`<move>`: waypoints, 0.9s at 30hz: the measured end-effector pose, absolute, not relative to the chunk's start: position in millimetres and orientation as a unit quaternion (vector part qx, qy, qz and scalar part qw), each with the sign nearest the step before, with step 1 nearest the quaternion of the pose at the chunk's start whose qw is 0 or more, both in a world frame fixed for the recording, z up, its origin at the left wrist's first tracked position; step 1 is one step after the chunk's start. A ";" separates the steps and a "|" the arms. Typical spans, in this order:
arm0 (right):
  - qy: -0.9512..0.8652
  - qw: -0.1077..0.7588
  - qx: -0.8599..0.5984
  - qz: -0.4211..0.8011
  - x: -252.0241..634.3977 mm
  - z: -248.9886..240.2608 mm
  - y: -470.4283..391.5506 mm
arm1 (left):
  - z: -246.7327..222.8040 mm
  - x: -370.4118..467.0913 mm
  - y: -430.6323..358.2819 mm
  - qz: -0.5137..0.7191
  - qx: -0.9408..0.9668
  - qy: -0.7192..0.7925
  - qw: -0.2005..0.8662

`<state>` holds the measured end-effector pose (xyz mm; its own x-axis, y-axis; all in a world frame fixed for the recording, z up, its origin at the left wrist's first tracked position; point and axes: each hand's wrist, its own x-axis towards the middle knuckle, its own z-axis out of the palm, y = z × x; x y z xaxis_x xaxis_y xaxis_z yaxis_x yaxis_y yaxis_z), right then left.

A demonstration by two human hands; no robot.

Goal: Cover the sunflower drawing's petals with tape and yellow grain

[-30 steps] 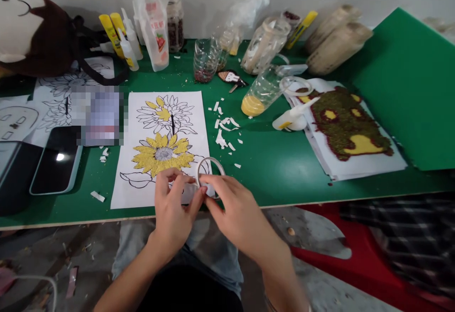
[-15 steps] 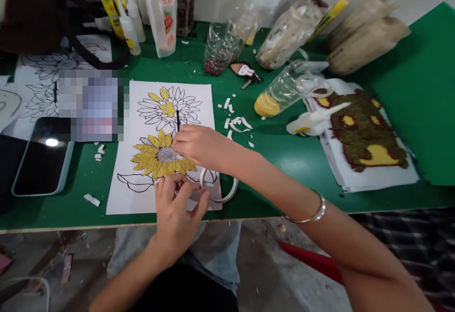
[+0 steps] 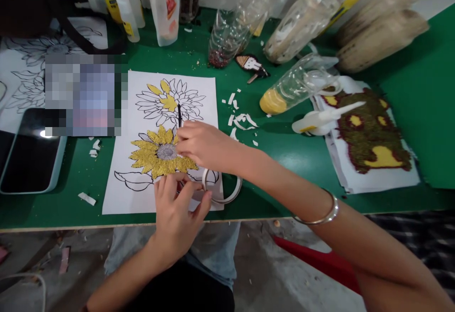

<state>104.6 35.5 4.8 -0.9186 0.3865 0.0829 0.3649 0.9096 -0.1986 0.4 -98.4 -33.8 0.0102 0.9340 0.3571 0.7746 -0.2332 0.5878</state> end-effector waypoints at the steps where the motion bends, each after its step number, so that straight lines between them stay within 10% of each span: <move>1: -0.976 0.057 -0.191 0.086 104.5 4.0 35.5 | -33.6 0.4 -98.5 0.353 0.702 0.608 0.114; 27: -0.983 -0.013 -0.180 0.041 93.1 0.4 38.1 | -32.3 1.1 -98.5 0.338 0.706 0.611 0.120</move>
<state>93.1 38.1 0.4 -0.9351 0.3521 -0.0396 0.3542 0.9320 -0.0767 1.1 -98.5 -32.3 0.0246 0.9438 0.3296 0.7816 -0.2237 0.5823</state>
